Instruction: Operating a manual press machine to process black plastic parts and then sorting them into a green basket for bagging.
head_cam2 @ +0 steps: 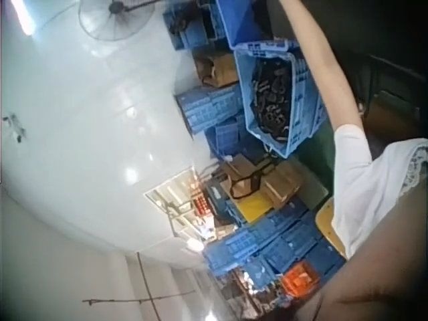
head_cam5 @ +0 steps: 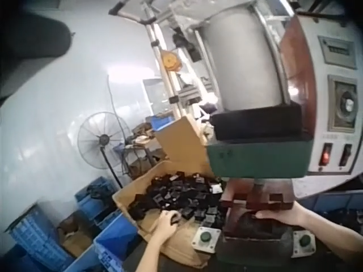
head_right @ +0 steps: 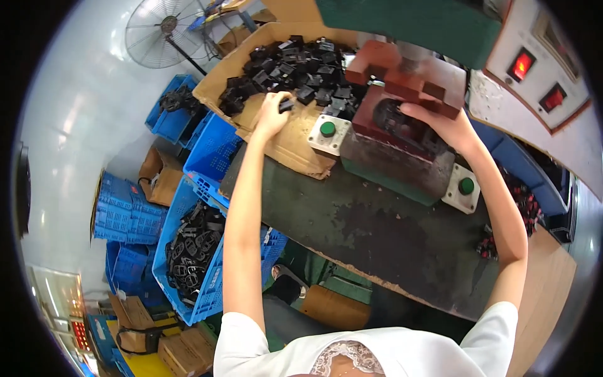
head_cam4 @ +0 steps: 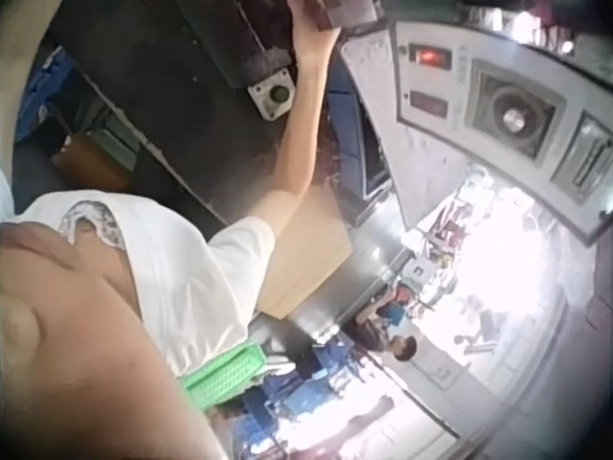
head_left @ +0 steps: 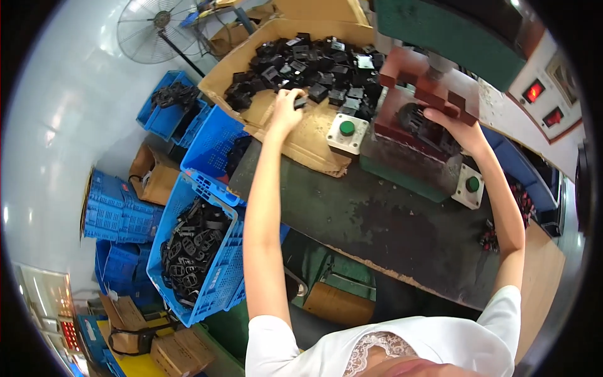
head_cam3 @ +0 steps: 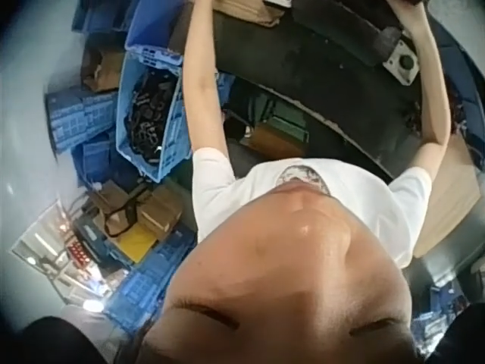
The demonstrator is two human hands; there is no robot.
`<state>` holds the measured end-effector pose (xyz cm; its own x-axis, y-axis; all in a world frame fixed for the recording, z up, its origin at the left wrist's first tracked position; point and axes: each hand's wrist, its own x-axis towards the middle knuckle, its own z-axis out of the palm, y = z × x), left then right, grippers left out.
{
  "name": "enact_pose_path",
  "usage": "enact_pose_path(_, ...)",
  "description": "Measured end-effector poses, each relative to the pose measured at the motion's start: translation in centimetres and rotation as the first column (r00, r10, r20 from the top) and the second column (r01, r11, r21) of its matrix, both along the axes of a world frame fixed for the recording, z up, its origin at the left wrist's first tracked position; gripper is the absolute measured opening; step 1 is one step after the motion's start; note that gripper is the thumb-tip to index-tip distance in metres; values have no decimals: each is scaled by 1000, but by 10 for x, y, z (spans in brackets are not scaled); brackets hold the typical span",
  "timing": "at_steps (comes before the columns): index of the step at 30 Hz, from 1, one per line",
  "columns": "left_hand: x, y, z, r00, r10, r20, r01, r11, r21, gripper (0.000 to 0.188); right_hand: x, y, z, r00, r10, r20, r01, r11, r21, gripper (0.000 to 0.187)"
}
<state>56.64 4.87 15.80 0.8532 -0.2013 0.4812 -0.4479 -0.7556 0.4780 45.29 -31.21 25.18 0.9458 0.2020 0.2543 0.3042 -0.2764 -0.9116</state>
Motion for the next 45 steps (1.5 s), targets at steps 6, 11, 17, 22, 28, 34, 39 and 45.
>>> enact_pose_path(6, -42, 21, 8, 999, 33, 4, -33, 995, 95, 55, 5, 16, 1, 989, -35, 146, 31, 999, 30, 29)
enact_pose_path(11, -60, -14, 2, 963, 259, -67, -246, 956, 159, 58, 45, -10, -31, 977, 100, 190, -143, 963, 228, 28)
enact_pose_path(17, -66, -19, -6, 915, 395, 76, -394, 919, -28, 34, 62, 4, -25, 979, 81, 186, -37, 973, -230, 38)
enact_pose_path(22, -57, -17, -6, 939, 323, 121, -287, 926, -246, 50, 65, -8, -22, 992, 71, 101, -28, 926, -377, 40)
enact_pose_path(28, -60, 3, -9, 917, 395, 64, -352, 872, -340, 48, 40, 8, 3, 958, 112, 264, -30, 955, -296, 26)
enact_pose_path(34, -56, 8, -15, 947, 320, 39, -280, 877, -391, 64, -7, -17, -8, 792, -210, 574, 359, 920, -158, 21)
enact_pose_path(39, -74, 20, -3, 989, 109, 99, -66, 931, -359, 54, -92, -2, 14, 710, 94, 697, 350, 812, -467, 16)
enact_pose_path(45, -111, -6, 46, 953, -71, 295, 158, 946, -283, 38, -152, -66, 21, 837, 170, 521, 230, 754, -616, 8)
